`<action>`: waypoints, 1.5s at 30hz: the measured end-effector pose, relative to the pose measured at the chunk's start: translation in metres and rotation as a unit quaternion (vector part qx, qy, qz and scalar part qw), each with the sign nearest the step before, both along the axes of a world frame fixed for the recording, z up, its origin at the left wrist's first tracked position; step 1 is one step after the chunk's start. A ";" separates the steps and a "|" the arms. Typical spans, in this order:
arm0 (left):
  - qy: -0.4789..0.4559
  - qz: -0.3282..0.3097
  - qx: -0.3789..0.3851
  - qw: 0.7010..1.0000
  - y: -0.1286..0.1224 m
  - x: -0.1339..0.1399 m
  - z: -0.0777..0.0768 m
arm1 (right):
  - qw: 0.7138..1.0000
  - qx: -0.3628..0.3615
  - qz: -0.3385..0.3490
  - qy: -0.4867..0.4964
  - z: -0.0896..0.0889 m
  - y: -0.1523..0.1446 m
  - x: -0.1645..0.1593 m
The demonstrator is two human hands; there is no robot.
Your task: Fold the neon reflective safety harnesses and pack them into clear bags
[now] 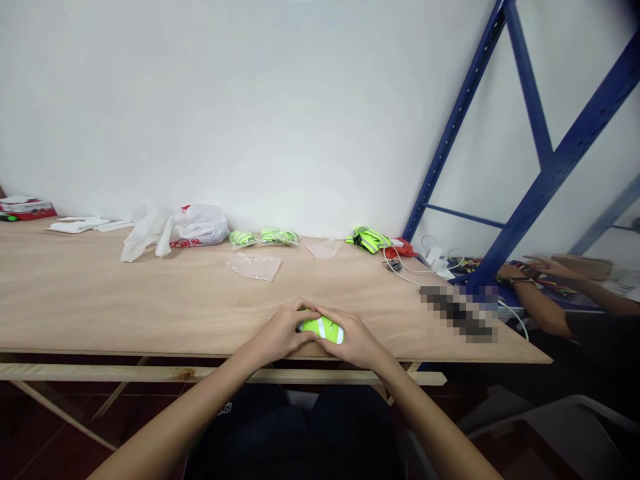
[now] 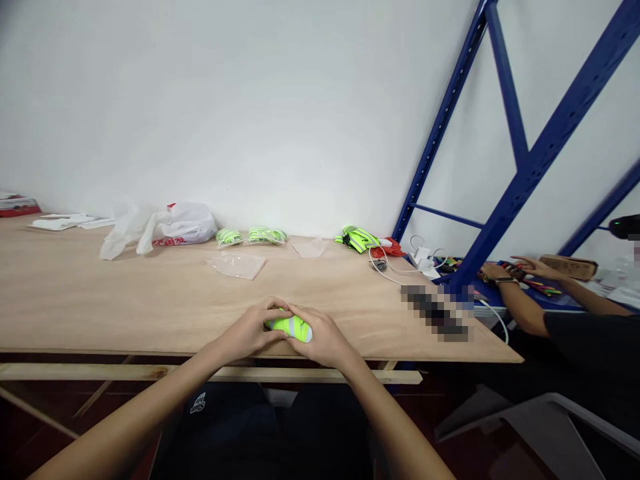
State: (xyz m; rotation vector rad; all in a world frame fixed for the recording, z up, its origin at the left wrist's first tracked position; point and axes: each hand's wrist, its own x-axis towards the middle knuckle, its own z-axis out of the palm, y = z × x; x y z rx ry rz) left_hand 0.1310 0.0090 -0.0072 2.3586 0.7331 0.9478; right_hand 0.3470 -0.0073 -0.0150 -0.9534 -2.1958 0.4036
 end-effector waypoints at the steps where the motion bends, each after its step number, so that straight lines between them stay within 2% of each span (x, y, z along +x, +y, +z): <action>1: -0.002 -0.009 -0.012 1.000 -0.001 -0.001 0.004 | 1.000 0.005 -0.002 0.003 0.000 0.000 0.000; 5: -0.033 -0.029 -0.092 0.995 0.003 -0.007 0.012 | 1.000 0.027 -0.009 0.006 -0.003 -0.002 0.000; 9: -0.117 0.029 -0.208 0.971 0.026 -0.002 0.005 | 0.998 0.051 -0.022 -0.009 -0.005 -0.004 0.000; 12: -0.137 0.059 -0.228 0.962 0.043 0.015 -0.004 | 0.997 0.071 -0.024 -0.018 -0.006 -0.008 -0.002; 17: -0.141 0.007 -0.271 0.952 0.048 0.043 -0.014 | 0.993 0.112 -0.013 -0.021 -0.005 -0.014 -0.007; 23: -0.143 0.001 -0.240 0.960 0.042 0.051 -0.017 | 0.990 0.138 -0.031 -0.001 -0.005 -0.015 -0.014; 27: -0.178 -0.018 -0.253 0.951 0.040 0.054 -0.018 | 0.991 0.127 -0.043 0.001 -0.006 -0.015 -0.016; 30: -0.204 -0.024 -0.280 0.938 0.042 0.055 -0.017 | 0.991 0.123 -0.045 -0.014 -0.008 -0.013 -0.016; 35: -0.286 -0.024 -0.364 0.886 0.049 0.055 -0.016 | 0.990 0.129 -0.035 -0.046 -0.012 -0.009 -0.015; 38: -0.300 -0.022 -0.393 0.869 0.050 0.058 -0.020 | 0.990 0.136 -0.026 -0.039 -0.011 -0.009 -0.017; 42: -0.272 -0.018 -0.398 0.876 0.054 0.058 -0.023 | 0.988 0.153 -0.023 -0.023 -0.010 -0.010 -0.018; 44: -0.241 -0.009 -0.371 0.897 0.061 0.050 -0.017 | 0.986 0.162 -0.024 -0.016 -0.011 -0.011 -0.018; 45: -0.216 0.002 -0.335 0.917 0.067 0.042 -0.012 | 0.986 0.167 -0.025 -0.014 -0.012 -0.011 -0.018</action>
